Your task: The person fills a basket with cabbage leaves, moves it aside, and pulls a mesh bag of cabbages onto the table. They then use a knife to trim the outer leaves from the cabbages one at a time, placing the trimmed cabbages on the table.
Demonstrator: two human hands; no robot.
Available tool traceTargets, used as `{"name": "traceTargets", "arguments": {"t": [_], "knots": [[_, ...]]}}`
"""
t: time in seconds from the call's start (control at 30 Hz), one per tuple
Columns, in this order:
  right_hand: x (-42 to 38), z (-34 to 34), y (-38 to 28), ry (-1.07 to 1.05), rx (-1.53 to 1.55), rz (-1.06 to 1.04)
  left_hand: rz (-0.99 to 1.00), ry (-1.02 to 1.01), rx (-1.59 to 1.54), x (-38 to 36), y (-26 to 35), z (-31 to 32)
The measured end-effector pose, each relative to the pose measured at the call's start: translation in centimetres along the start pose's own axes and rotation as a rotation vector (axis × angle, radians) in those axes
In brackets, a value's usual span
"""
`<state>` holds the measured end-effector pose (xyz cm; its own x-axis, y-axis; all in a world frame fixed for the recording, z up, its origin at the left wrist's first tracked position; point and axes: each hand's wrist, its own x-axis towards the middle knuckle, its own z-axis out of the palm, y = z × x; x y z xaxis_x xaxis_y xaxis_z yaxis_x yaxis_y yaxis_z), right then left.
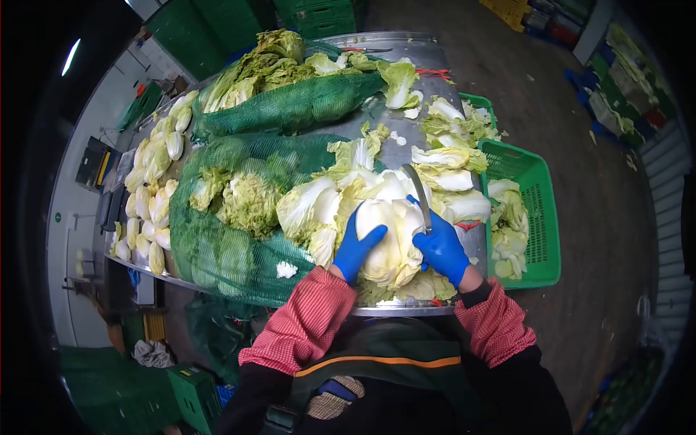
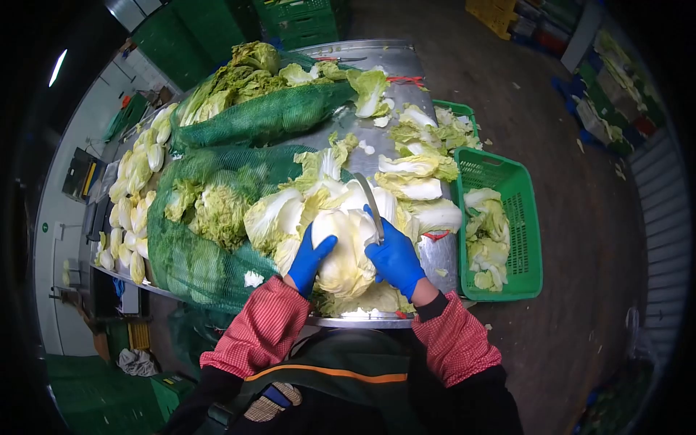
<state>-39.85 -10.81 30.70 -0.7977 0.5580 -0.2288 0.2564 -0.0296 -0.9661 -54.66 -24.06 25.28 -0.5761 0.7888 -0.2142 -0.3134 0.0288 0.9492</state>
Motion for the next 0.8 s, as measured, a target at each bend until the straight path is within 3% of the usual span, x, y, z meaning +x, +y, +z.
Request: {"name": "traceTargets", "arguments": {"t": [0.03, 0.13, 0.27, 0.3, 0.33, 0.4, 0.5, 0.53, 0.6, 0.73, 0.77, 0.8], "knots": [[-0.3, 0.2, -0.6, 0.011, -0.009, 0.007, 0.1, 0.048, 0.2, 0.0, -0.5, -0.4], [-0.6, 0.3, -1.0, 0.051, -0.078, -0.092, -0.062, 0.071, -0.016, -1.1, 1.0, 0.4], [-1.3, -2.3, -2.8, 0.098, 0.095, -0.069, -0.414, 0.054, -0.663, -1.7, 2.7, -1.1], [-1.4, -2.9, -3.3, 0.102, 0.121, -0.095, -0.382, 0.039, -0.729, -1.6, 2.4, -1.8], [-0.9, -3.8, -2.9, 0.111, -0.002, -0.093, -0.339, -0.088, -0.858, -1.5, 2.0, -2.6], [-0.1, -3.5, -2.6, 0.205, -0.567, -0.153, -0.271, -0.144, -0.915, -2.2, 3.6, -2.0], [0.8, -1.6, -1.5, 0.253, -0.704, -0.473, -0.23, -0.226, -0.906, -2.4, 4.2, -1.4], [0.7, -1.1, -1.7, 0.088, -0.499, -0.437, -0.255, -0.192, -0.9, -2.5, 4.1, -1.2], [-0.1, -0.2, -4.9, -0.223, -0.095, -0.04, -0.314, -0.121, -0.887, -2.8, 3.7, -0.9], [0.6, 0.0, -3.2, -0.234, -0.128, -0.051, -0.41, -0.099, -0.482, -2.3, 4.3, -1.5], [0.4, -0.2, -3.5, -0.273, -0.03, 0.071, -0.362, -0.152, -0.554, -2.6, 4.0, -1.7], [0.6, -0.3, -3.1, -0.218, -0.022, 0.062, -0.39, -0.109, -0.63, -2.9, 3.9, -1.8]]}}
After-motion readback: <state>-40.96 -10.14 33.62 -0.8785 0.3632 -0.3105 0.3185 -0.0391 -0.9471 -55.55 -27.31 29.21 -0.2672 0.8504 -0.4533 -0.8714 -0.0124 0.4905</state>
